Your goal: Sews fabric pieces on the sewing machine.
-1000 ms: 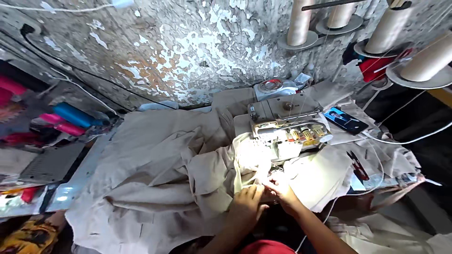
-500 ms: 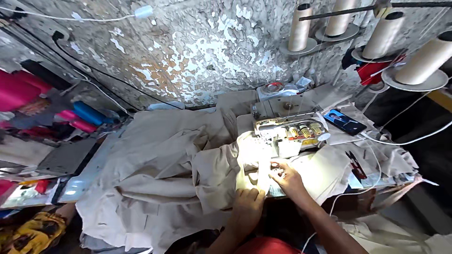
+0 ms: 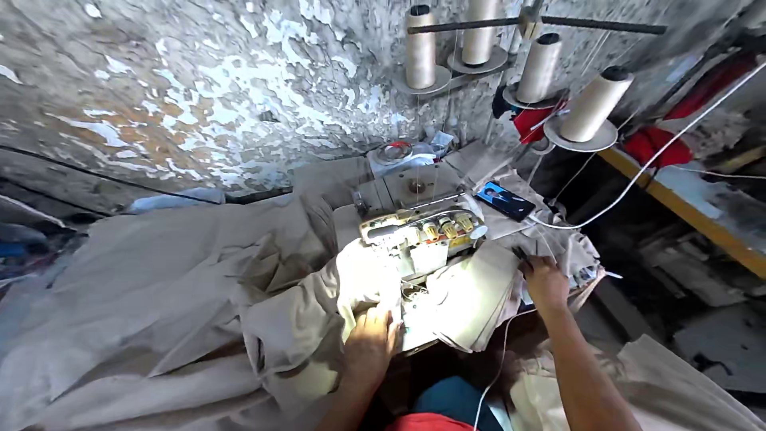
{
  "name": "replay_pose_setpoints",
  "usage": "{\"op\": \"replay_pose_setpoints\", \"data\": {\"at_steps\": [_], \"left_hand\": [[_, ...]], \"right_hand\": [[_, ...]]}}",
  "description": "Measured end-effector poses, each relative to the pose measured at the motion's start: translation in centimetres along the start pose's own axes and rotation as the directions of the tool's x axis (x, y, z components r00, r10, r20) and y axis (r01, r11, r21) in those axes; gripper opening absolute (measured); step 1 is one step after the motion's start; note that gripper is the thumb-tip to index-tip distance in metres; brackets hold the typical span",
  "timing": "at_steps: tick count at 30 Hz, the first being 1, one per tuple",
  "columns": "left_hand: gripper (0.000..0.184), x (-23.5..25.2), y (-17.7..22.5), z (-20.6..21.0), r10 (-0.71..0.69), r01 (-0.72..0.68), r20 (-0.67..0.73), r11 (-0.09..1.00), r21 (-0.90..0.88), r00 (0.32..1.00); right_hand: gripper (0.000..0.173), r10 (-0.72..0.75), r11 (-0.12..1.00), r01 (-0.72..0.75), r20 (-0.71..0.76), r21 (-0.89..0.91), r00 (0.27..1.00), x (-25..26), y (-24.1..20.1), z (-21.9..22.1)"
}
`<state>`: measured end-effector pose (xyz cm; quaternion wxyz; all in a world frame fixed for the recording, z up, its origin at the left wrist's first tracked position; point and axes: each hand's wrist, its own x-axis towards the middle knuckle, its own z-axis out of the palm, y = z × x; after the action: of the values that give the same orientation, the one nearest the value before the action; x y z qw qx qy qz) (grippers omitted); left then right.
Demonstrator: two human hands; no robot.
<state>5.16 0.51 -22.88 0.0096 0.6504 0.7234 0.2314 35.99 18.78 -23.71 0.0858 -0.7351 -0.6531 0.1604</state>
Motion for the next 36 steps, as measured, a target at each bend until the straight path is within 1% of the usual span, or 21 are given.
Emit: {"op": "replay_pose_setpoints", "data": {"at_steps": [1,2,6,7,9,11,12,13,15,16,18,20,22,25,28,31,36], "left_hand": [[0.023,0.0,0.0,0.3,-0.013,0.012,0.013,1.0,0.021,1.0],[0.02,0.0,0.0,0.5,-0.019,0.018,0.024,0.999,0.042,1.0],[0.017,-0.2,-0.1,1.2,0.023,-0.015,-0.053,0.989,0.144,0.998],[0.018,-0.2,-0.1,1.2,0.026,-0.015,-0.068,0.987,0.16,0.997],[0.02,-0.2,0.1,0.8,0.016,-0.007,-0.064,0.99,0.14,0.998],[0.019,-0.4,0.3,0.1,-0.013,0.017,-0.059,0.997,0.07,0.998],[0.018,-0.5,0.3,-0.3,-0.02,0.022,-0.064,0.999,0.028,0.998],[0.017,-0.6,0.3,-0.6,-0.029,0.028,-0.059,0.999,-0.015,0.998],[0.018,-0.6,0.5,-1.1,-0.078,0.076,-0.019,0.993,-0.092,0.997],[0.019,-0.6,0.6,-1.2,-0.102,0.101,-0.005,0.989,-0.106,0.995],[0.022,-0.5,0.8,-1.3,-0.14,0.144,0.033,0.979,-0.143,0.99],[0.021,-0.6,1.0,-1.6,-0.142,0.148,0.047,0.973,-0.178,0.989],[0.02,-0.7,1.1,-1.7,-0.123,0.123,0.012,0.971,-0.206,0.992],[0.018,-0.7,1.1,-1.9,-0.103,0.098,-0.012,0.969,-0.228,0.995],[0.018,-0.8,1.1,-1.8,-0.093,0.085,-0.024,0.972,-0.221,0.995],[0.018,-0.8,1.3,-1.7,-0.083,0.075,-0.032,0.975,-0.21,0.996],[0.017,-0.8,1.5,-1.8,-0.082,0.075,-0.024,0.972,-0.224,0.996]], "right_hand": [[0.035,0.025,0.999,-0.023,0.048,-0.042,0.999,0.1,0.0,0.2],[0.034,0.032,0.998,-0.029,0.047,-0.058,0.998,0.1,0.0,0.5],[0.033,0.017,1.0,-0.018,-0.073,-0.022,0.997,-0.4,0.4,1.4],[0.034,0.024,1.0,-0.022,-0.103,0.021,0.994,-0.6,0.5,1.4],[0.037,0.061,0.984,-0.027,-0.186,0.178,0.981,-1.6,0.3,1.0],[0.037,0.048,0.929,0.056,-0.269,0.366,0.962,-3.3,-0.8,0.6],[0.036,0.001,0.889,0.133,-0.294,0.438,0.956,-4.4,-1.6,0.7],[0.036,-0.067,0.842,0.218,-0.306,0.494,0.95,-5.5,-2.4,1.0],[0.035,-0.237,0.756,0.352,-0.271,0.552,0.933,-7.9,-4.4,1.7],[0.036,-0.325,0.727,0.402,-0.237,0.556,0.916,-9.0,-5.3,2.1],[0.038,-0.445,0.694,0.468,-0.185,0.547,0.876,-10.8,-7.1,3.5],[0.031,-0.522,0.658,0.554,-0.222,0.509,0.824,-11.8,-8.4,5.4],[0.026,-0.571,0.613,0.627,-0.279,0.482,0.772,-11.9,-9.4,6.7],[0.024,-0.597,0.569,0.673,-0.325,0.472,0.733,-11.3,-10.2,8.2],[0.023,-0.603,0.558,0.694,-0.353,0.455,0.716,-10.9,-10.7,8.6],[0.021,-0.586,0.561,0.682,-0.357,0.469,0.727,-10.6,-11.0,9.0],[0.022,-0.589,0.505,0.658,-0.334,0.559,0.736,-10.3,-10.9,9.3]]}}
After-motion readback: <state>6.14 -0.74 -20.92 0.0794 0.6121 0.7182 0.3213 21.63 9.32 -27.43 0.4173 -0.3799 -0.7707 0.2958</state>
